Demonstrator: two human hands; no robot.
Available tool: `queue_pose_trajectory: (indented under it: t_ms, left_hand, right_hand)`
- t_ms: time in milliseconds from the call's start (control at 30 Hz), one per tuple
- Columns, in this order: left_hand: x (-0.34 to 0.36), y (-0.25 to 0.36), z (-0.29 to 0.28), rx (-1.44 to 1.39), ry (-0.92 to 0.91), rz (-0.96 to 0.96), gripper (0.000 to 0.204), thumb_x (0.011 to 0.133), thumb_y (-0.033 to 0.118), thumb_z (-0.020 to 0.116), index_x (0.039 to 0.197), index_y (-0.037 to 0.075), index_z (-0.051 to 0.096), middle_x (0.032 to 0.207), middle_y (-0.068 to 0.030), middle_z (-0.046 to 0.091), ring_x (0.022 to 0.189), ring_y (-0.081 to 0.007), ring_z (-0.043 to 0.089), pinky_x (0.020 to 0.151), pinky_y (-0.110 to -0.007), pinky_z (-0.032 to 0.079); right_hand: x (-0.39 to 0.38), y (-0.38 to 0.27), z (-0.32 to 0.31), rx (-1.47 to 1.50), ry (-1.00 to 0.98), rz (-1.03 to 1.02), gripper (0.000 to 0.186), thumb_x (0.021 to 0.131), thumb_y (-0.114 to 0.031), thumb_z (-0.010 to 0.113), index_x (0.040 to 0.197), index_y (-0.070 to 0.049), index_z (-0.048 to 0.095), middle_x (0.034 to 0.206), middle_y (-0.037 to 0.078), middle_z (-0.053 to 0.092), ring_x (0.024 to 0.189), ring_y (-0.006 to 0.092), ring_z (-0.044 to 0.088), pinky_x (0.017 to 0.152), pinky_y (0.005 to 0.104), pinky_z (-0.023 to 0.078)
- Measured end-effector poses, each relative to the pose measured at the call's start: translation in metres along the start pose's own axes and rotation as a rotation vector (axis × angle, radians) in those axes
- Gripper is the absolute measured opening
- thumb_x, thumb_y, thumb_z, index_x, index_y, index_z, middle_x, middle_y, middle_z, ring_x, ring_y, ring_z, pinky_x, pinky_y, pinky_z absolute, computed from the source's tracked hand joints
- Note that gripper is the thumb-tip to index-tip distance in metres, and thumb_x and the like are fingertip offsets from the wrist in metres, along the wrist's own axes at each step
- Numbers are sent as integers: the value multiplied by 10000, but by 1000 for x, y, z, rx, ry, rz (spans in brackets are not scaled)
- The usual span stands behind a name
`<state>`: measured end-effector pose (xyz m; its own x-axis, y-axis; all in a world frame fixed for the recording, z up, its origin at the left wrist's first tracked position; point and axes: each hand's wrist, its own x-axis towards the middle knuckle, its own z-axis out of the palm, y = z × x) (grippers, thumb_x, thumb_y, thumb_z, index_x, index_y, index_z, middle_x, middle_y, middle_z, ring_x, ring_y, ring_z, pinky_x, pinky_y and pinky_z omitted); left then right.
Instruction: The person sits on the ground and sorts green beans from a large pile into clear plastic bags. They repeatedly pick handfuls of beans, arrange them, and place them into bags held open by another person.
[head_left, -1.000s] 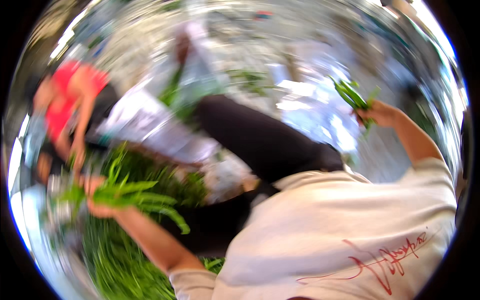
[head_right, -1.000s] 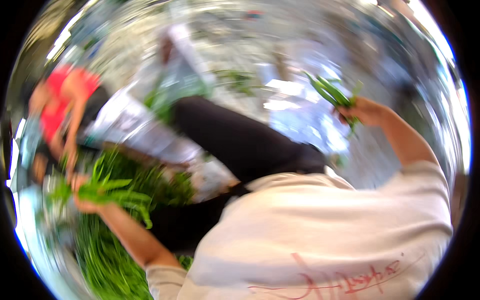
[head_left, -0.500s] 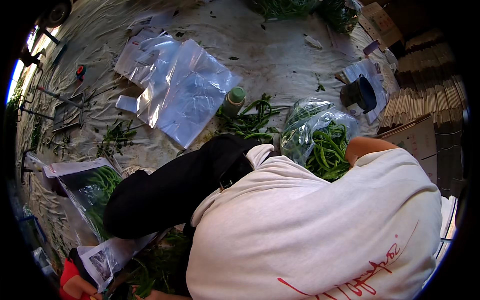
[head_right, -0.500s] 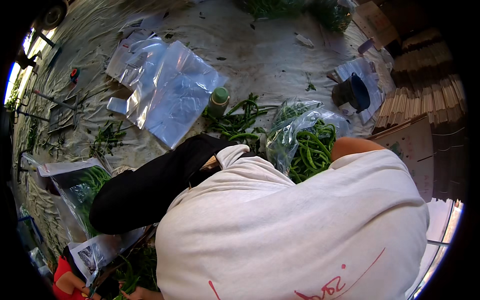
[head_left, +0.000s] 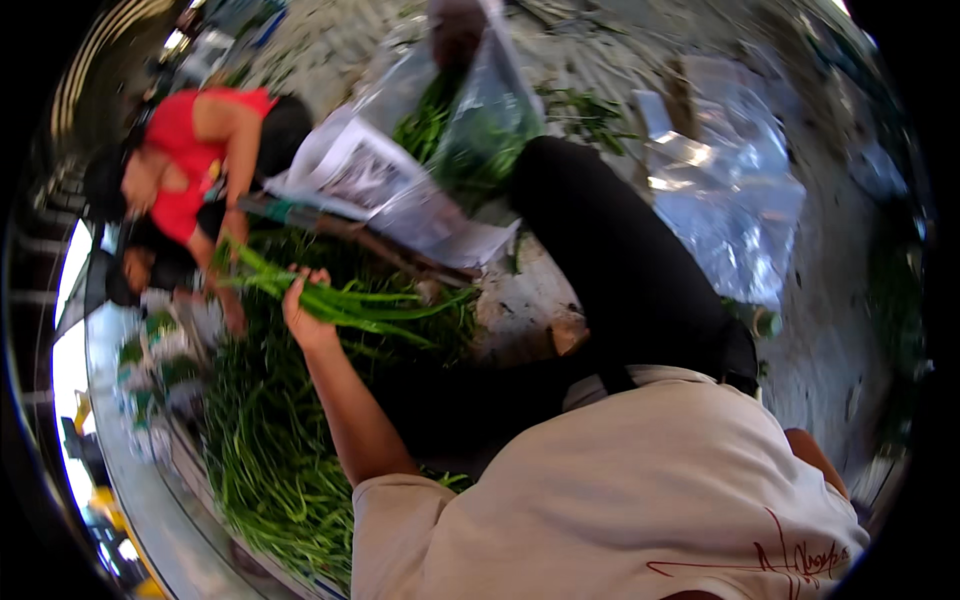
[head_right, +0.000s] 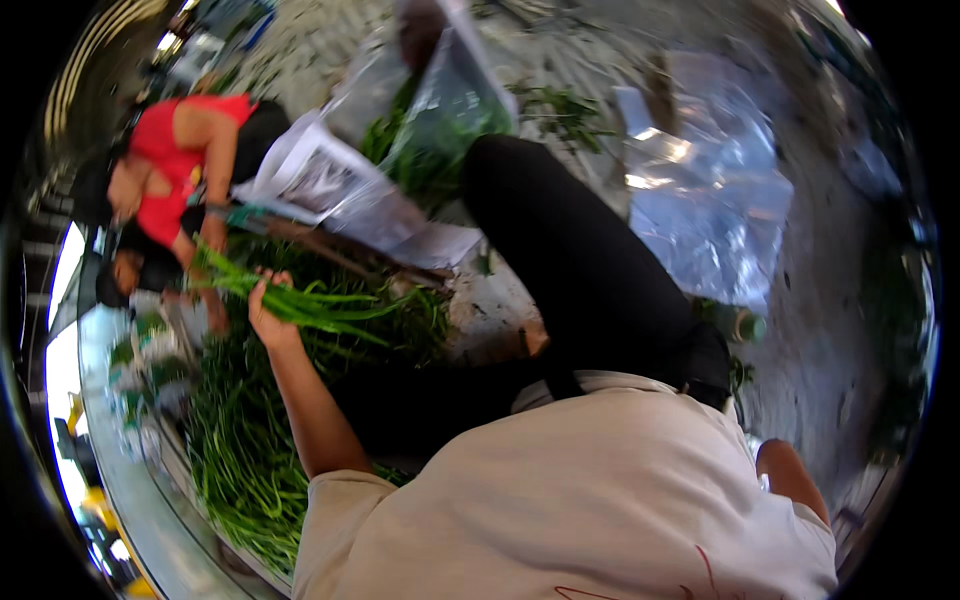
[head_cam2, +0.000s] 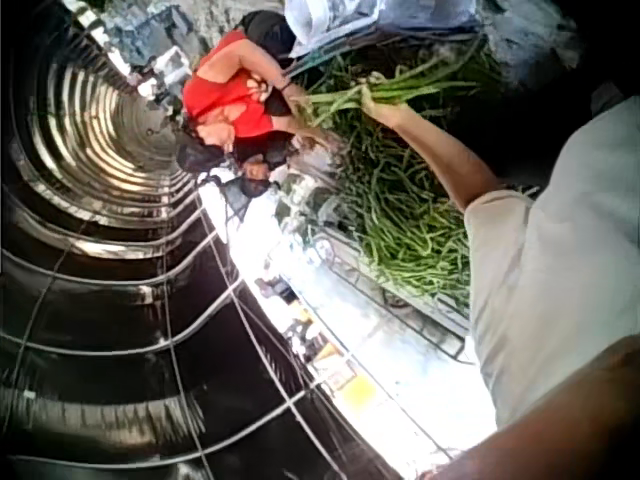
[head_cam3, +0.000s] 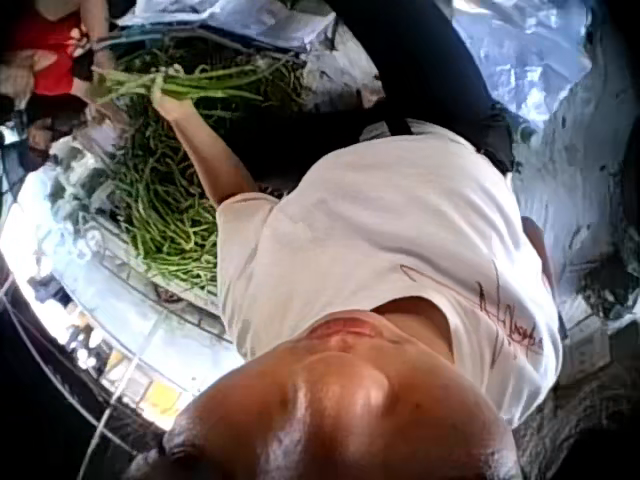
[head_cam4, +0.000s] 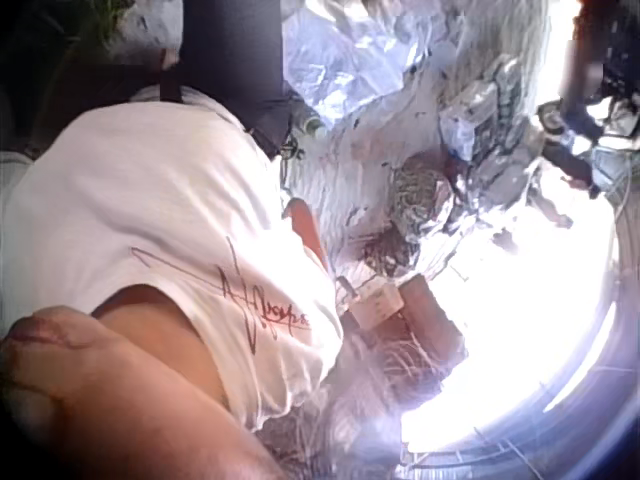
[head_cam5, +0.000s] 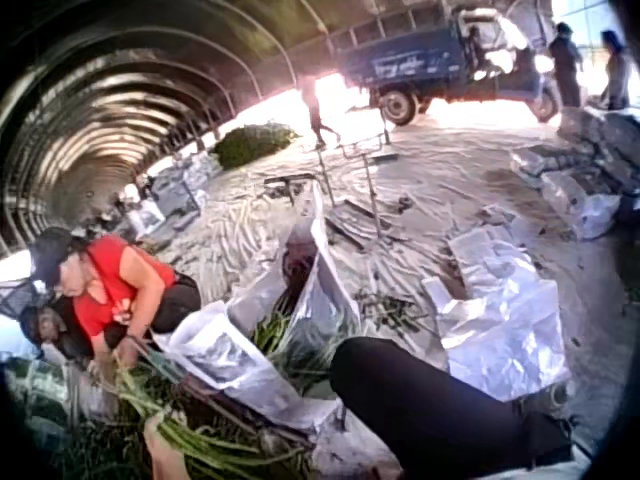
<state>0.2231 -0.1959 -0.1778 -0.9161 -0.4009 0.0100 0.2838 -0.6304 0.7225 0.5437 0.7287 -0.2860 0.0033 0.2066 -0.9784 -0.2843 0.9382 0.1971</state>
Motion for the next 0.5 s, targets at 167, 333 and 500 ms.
queue_pose_trajectory:
  t_ms: [167,333,500]
  left_hand:
    - [-43,36,9,87,112,169,431,771,11,655,1160,6,470,929,-120,543,817,-234,533,874,-443,424]
    - [-105,83,2,493,570,384,271,768,-45,699,1003,-4,570,851,-109,625,706,-226,616,679,-369,517]
    - [-164,126,-48,588,769,533,317,740,-19,751,992,10,561,843,-98,651,682,-189,630,610,-353,503]
  right_hand:
    - [-177,-83,-344,436,1465,-282,110,870,-86,585,956,-22,607,910,175,631,847,322,622,719,403,475]
    - [-318,-281,-461,-57,1611,-1213,134,782,77,612,883,-11,601,830,129,606,756,296,593,709,372,481]
    - [-267,-444,-500,-417,980,-1408,153,807,-114,639,934,-33,613,890,152,624,875,347,596,755,429,483]
